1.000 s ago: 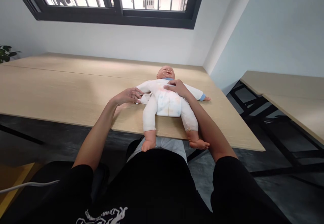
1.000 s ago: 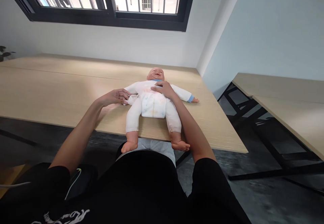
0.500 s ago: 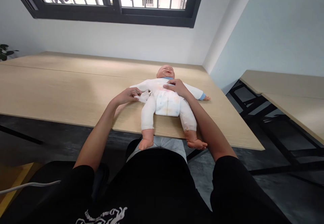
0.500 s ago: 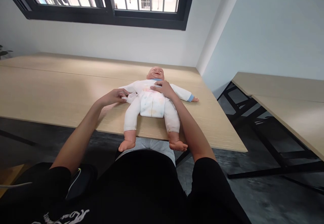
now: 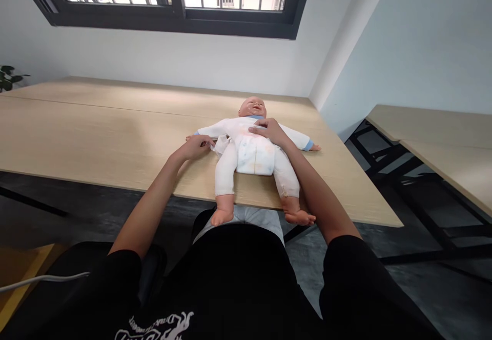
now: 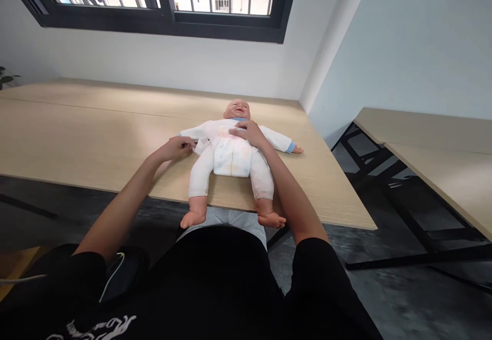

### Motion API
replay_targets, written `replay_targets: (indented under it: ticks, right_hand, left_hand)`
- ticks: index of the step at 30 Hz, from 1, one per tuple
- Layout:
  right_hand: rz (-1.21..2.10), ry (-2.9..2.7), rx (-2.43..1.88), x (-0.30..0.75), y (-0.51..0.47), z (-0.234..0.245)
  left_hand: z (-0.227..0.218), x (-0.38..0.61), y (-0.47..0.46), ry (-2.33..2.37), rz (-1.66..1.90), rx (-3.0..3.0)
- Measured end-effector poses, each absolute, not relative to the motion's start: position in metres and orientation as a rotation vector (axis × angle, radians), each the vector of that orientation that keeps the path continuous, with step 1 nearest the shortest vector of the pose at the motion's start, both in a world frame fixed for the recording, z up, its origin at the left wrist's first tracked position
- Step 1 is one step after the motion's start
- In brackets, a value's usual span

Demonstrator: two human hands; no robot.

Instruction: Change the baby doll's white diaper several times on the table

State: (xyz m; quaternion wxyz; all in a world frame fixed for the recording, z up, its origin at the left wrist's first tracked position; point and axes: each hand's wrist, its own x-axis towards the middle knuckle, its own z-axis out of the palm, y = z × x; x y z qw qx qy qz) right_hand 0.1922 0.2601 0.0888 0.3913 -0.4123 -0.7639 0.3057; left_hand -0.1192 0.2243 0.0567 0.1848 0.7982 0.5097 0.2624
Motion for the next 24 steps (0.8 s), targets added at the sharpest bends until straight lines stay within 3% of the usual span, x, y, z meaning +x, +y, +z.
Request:
replay_targets:
  ticks: [8,17,21,24]
  right_hand:
    - [0.74,-1.955,-1.026,0.193,0.262,0.087]
    - [0.732,-1.937,-1.07,0.192,0.263,0.086]
    - [0.726,-1.909,-1.082,0.19,0.264,0.087]
    - [0.727,-1.903,-1.111,0.185,0.266,0.089]
  left_hand:
    - [0.06,-0.118,0.22,1.463,0.585,2.366]
    - [0.062,-0.116,0.217,1.494,0.729,2.199]
    - [0.072,-0.099,0.203,1.681,1.09,2.187]
    - [0.091,-0.068,0.18,1.527,1.259,2.352]
